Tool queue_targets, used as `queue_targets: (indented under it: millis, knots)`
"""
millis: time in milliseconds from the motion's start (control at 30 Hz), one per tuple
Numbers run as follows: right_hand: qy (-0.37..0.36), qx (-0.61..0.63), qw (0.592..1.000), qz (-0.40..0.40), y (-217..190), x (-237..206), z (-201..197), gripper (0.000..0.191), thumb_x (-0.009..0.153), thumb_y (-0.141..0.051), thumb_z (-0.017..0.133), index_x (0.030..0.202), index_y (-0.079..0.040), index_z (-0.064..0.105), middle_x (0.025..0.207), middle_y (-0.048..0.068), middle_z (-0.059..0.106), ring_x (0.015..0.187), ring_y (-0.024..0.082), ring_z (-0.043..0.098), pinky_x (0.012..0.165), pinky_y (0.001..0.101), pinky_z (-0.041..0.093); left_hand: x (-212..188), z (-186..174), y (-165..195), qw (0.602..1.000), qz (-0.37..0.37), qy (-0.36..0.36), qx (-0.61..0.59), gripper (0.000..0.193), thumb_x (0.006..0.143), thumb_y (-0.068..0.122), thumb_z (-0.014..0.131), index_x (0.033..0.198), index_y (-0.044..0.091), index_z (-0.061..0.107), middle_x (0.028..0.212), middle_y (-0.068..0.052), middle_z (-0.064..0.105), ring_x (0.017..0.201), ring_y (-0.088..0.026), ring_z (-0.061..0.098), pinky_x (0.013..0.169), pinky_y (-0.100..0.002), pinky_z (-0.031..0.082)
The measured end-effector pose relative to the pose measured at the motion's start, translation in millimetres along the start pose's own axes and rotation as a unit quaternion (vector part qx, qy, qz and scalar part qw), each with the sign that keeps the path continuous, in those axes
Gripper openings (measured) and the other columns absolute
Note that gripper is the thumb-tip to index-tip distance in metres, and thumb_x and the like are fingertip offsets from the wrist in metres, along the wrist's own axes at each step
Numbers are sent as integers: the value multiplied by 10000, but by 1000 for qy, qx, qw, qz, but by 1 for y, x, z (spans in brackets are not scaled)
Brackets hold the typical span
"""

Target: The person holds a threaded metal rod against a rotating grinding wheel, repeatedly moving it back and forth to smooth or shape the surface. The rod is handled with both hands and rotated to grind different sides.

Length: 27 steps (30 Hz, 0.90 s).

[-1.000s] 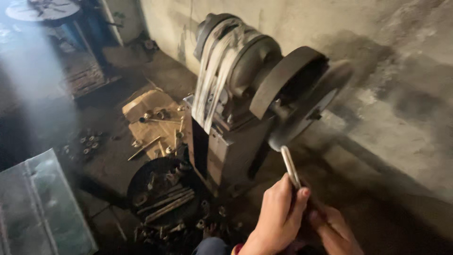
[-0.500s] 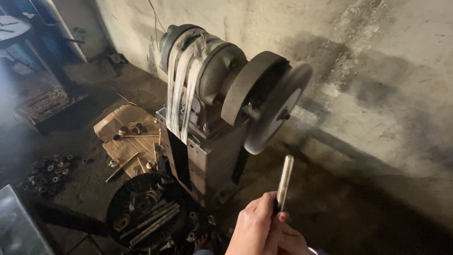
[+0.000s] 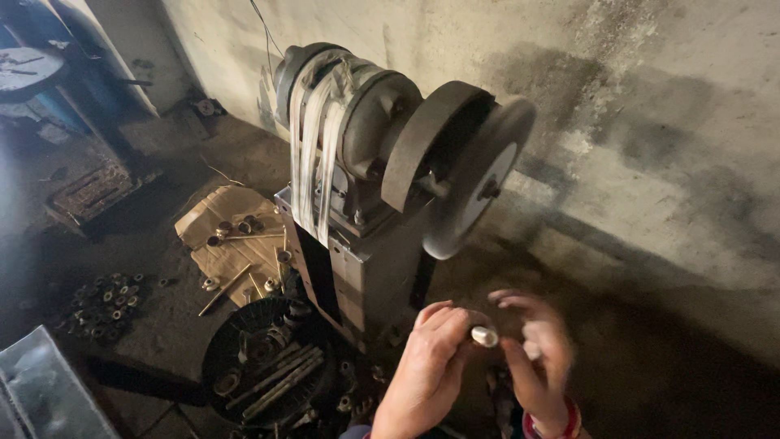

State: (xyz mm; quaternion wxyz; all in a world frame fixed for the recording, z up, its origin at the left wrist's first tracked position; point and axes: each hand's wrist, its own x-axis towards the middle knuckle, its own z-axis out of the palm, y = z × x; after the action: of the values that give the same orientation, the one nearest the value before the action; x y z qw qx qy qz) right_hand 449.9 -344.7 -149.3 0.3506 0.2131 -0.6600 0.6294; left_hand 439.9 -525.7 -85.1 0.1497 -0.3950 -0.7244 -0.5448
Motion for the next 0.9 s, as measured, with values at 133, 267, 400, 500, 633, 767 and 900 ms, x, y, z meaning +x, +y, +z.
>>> queue_targets:
  millis: [133, 267, 400, 500, 633, 767, 900]
  knots:
    - [29, -332, 903, -270, -28, 14, -13, 295, 1014, -205, 694, 1237, -71, 555, 1342, 183, 502, 1338, 317, 488, 1120, 453, 437, 3, -2, -1, 975, -79, -103, 180, 286, 756, -60, 633, 1023, 37, 603, 902, -95, 626, 948, -322, 599, 910, -436, 407]
    - [-120, -476, 835, -247, -29, 11, -8, 274, 873, -152, 698, 1140, -106, 739, 1241, 84, 641, 1207, 294, 567, 1015, 503, 439, 0, -4, -4, 947, -121, -147, 259, 273, 721, -35, 621, 971, 75, 624, 886, -76, 641, 959, -302, 599, 876, -432, 391]
    - [-163, -478, 833, -227, -17, 13, -10, 253, 808, -75, 735, 1055, -77, 788, 1042, 25, 670, 1023, 224, 615, 904, 430, 485, 0, -7, -5, 939, -140, -157, 271, 303, 708, -30, 637, 992, 76, 635, 884, -82, 633, 993, -298, 590, 919, -430, 373]
    - [-118, -495, 830, -228, -10, 11, -12, 188, 835, -92, 750, 1019, -91, 787, 920, 7, 665, 906, 210, 616, 841, 406, 483, 1, -10, -4, 958, -41, 55, 279, 392, 680, -13, 667, 1066, 52, 662, 962, -134, 649, 1026, -352, 592, 969, -460, 398]
    - [-18, -497, 838, -224, -8, 15, -22, 264, 876, -330, 809, 982, -95, 755, 869, -2, 651, 850, 226, 606, 800, 391, 473, -16, -54, -16, 915, -292, 196, 201, 142, 873, 54, 684, 1005, 60, 738, 826, -121, 719, 624, -277, 685, 569, -389, 542]
    - [29, -507, 836, -209, -18, 17, -29, 288, 885, -363, 793, 996, -99, 762, 863, 2, 658, 839, 241, 607, 789, 388, 470, -30, -71, -54, 915, -340, 101, 194, 158, 910, 181, 729, 989, 46, 755, 748, -125, 747, 616, -154, 686, 572, -322, 541]
    - [46, -510, 838, -189, -19, 18, -27, 257, 905, -330, 799, 1005, -96, 761, 887, 25, 670, 866, 269, 609, 805, 404, 478, -29, -9, -80, 928, -362, 1, -83, 331, 1021, 263, 630, 1187, -17, 689, 772, -58, 668, 677, -94, 554, 601, -299, 466]
